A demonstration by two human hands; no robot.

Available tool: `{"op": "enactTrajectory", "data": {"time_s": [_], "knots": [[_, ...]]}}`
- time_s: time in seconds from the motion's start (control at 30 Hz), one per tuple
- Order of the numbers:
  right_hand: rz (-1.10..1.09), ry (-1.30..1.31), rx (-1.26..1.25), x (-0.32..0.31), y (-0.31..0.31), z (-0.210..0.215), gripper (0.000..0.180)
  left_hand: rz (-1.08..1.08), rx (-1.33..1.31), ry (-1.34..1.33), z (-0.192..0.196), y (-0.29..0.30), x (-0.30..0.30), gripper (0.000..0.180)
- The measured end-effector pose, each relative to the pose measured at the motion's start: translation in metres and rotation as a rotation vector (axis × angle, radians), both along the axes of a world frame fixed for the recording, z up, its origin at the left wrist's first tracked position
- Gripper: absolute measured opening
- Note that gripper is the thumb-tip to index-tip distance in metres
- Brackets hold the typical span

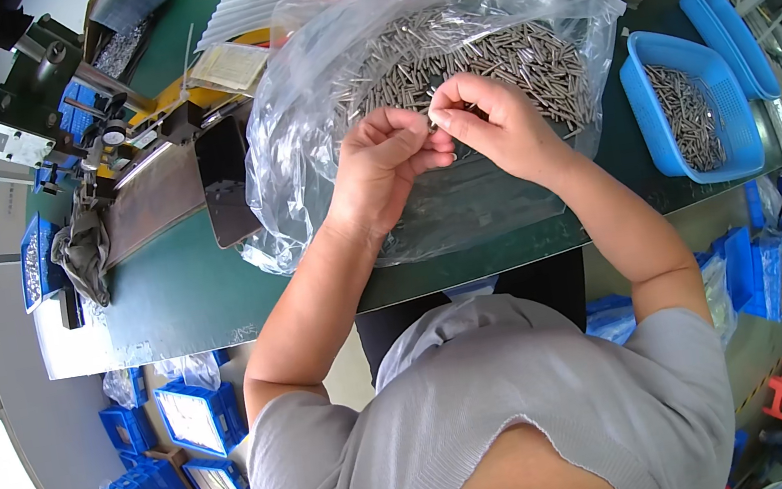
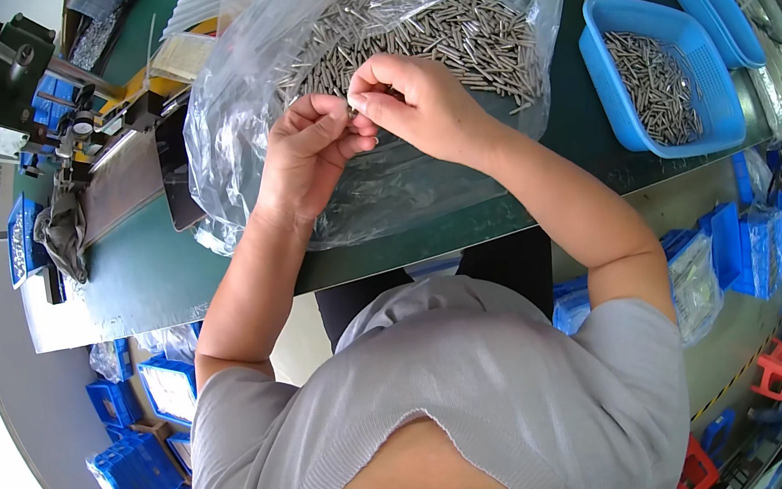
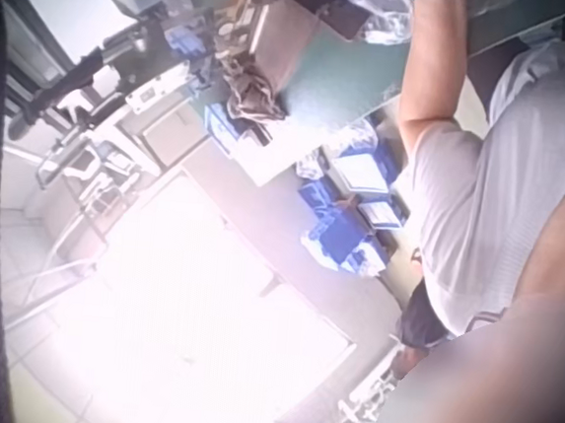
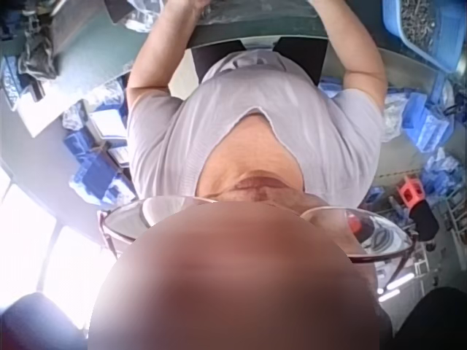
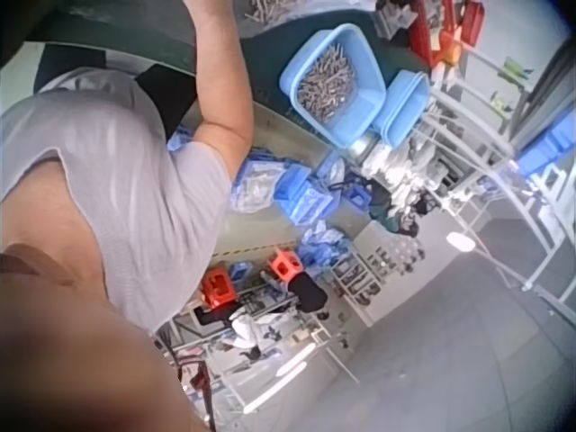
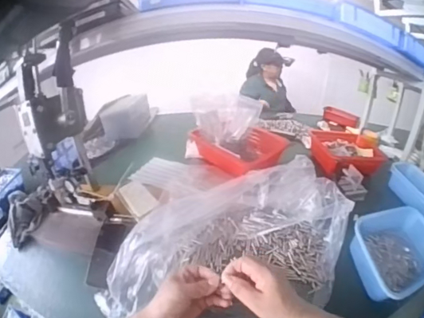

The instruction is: Sorting small metal pins from a large plastic bag into blue bins on a workbench.

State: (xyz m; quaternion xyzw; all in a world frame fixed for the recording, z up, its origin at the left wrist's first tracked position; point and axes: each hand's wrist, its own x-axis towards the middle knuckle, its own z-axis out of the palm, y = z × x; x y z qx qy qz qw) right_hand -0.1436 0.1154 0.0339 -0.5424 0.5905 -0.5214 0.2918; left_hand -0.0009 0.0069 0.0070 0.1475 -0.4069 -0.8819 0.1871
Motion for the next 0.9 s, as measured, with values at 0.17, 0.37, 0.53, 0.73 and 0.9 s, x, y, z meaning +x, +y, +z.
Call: {"op": "enactTrajectory", "data": {"time_s": [0.17,0.37,0.53,0.73,0.9], "knots": [[0.046,-0.059,0.011,-0.006,-0.004,-0.004,0.008,0.009,-0.015,-0.015,0.001,-0.001,-0.001,0.009],[-0.235,-0.197,-0.027,-0.03,0.005,0.006,0.012,0.058,0.021,-0.027,0.001,-0.003,-0.004,0.005],[-0.907,0.436,-0.273,-0.078,0.052,0.041,0.01,0.081,-0.031,-0.021,-0.002,-0.006,0.007,0.007],[-1.058,1.131,0.42,-0.147,0.137,0.044,0.017,0.053,-0.018,-0.015,0.007,-0.003,-0.003,0.006],[-0.788,0.72,0.018,-0.087,0.077,0.048,0.016,0.178,-0.023,-0.016,0.004,-0.009,0.001,0.006]]}}
